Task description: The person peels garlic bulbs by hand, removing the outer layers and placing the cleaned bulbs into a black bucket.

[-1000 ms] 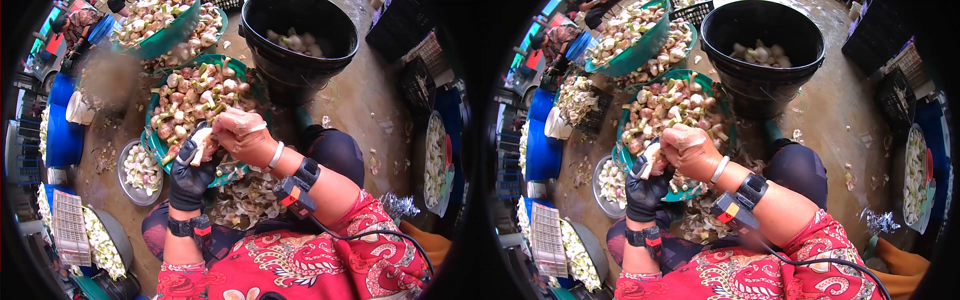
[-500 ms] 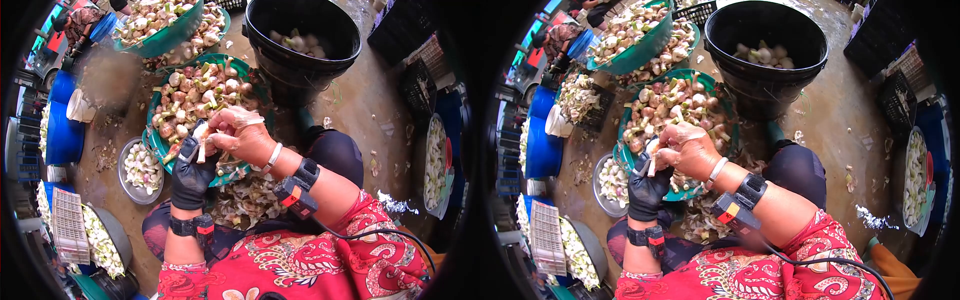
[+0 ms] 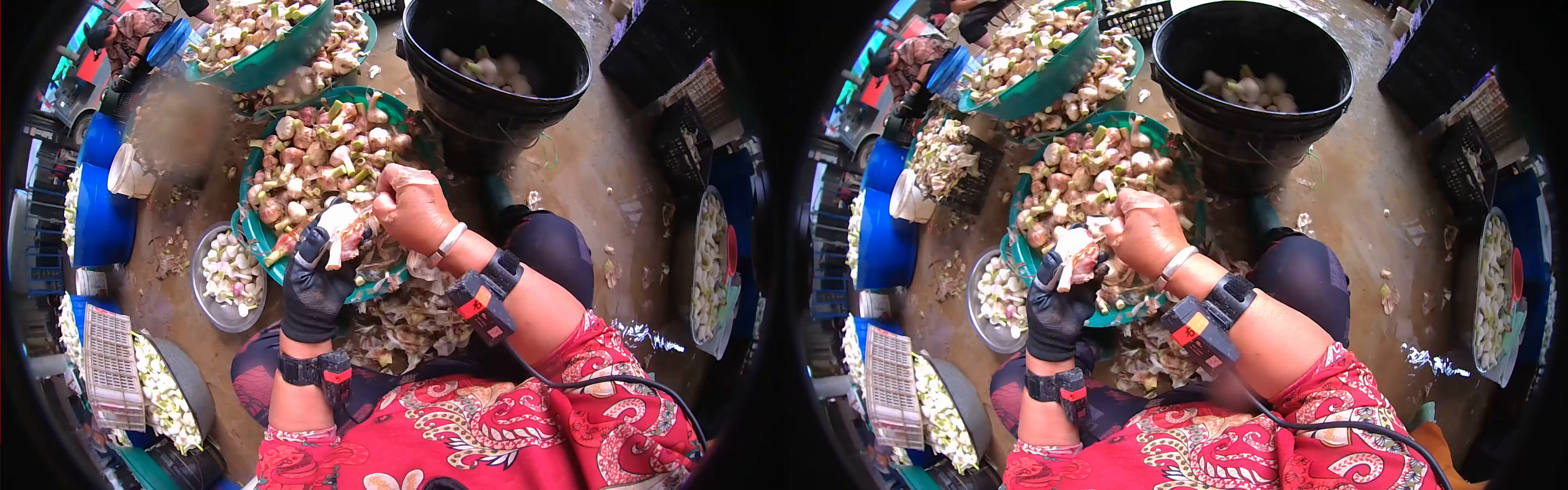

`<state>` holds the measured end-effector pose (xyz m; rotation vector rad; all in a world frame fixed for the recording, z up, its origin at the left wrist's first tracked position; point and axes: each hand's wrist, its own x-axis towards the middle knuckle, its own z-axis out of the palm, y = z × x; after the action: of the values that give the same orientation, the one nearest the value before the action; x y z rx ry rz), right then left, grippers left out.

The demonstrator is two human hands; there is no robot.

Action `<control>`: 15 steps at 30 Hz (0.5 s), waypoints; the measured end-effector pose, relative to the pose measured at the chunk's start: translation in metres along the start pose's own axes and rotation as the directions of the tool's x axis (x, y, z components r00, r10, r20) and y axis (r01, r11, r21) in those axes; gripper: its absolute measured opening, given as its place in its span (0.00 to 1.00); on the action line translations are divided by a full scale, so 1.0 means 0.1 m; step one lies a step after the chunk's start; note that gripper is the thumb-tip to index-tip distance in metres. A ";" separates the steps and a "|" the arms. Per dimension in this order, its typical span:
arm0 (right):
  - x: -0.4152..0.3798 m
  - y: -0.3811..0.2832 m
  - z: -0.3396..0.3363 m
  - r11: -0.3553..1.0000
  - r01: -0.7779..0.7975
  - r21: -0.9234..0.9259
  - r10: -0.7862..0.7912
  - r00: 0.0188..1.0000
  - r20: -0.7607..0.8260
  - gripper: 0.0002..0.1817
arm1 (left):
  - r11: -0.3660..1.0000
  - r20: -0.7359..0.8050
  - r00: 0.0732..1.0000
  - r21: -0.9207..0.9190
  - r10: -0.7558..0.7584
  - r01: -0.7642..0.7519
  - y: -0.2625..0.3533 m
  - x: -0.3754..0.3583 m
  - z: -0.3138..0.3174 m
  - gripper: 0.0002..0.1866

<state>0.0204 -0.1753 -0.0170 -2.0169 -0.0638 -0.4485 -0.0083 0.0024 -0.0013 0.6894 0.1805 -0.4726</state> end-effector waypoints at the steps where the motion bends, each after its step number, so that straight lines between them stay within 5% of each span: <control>1: 0.01 -0.01 -0.01 0.998 -0.058 0.010 0.057 0.998 0.037 0.03 | 1.000 0.001 1.000 0.000 0.005 -0.005 0.01 0.00 -0.01 0.25; 4: 0.02 -0.06 -0.04 0.968 -0.227 0.110 0.213 0.969 0.127 0.03 | 0.999 0.004 0.999 0.006 0.037 -0.037 0.04 -0.02 -0.03 0.26; 5: 0.02 -0.02 -0.02 0.980 -0.195 0.038 0.194 0.980 0.037 0.02 | 0.999 0.002 0.999 0.007 0.037 -0.037 0.05 -0.01 -0.04 0.26; 7: 0.11 -0.01 0.00 0.917 -0.280 0.284 0.303 0.952 -0.040 0.03 | 0.999 0.019 0.998 0.010 0.052 -0.052 0.06 0.01 -0.06 0.26; 8: 0.11 -0.01 -0.04 0.898 -0.323 0.299 0.325 0.945 0.043 0.05 | 0.997 0.085 0.993 -0.004 0.077 -0.076 0.05 0.02 -0.07 0.25; 11: 0.03 -0.08 -0.02 0.907 -0.228 0.354 0.152 0.961 0.230 0.08 | 0.996 0.008 0.998 -0.064 0.065 -0.064 0.03 0.06 -0.16 0.25; 13: 0.04 -0.11 -0.06 0.963 -0.162 0.217 0.124 0.976 0.180 0.10 | 0.988 0.022 0.999 -0.152 0.030 -0.026 0.04 0.05 -0.19 0.25; 15: 0.12 -0.05 -0.09 0.865 -0.315 0.390 0.306 0.948 0.088 0.07 | 0.967 0.120 0.993 -0.249 -0.023 0.052 0.06 0.03 -0.17 0.24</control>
<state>0.0280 -0.1824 -0.0050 -1.5889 0.1455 -0.1842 -0.0033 0.0166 -0.0113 0.4087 0.1412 -0.5142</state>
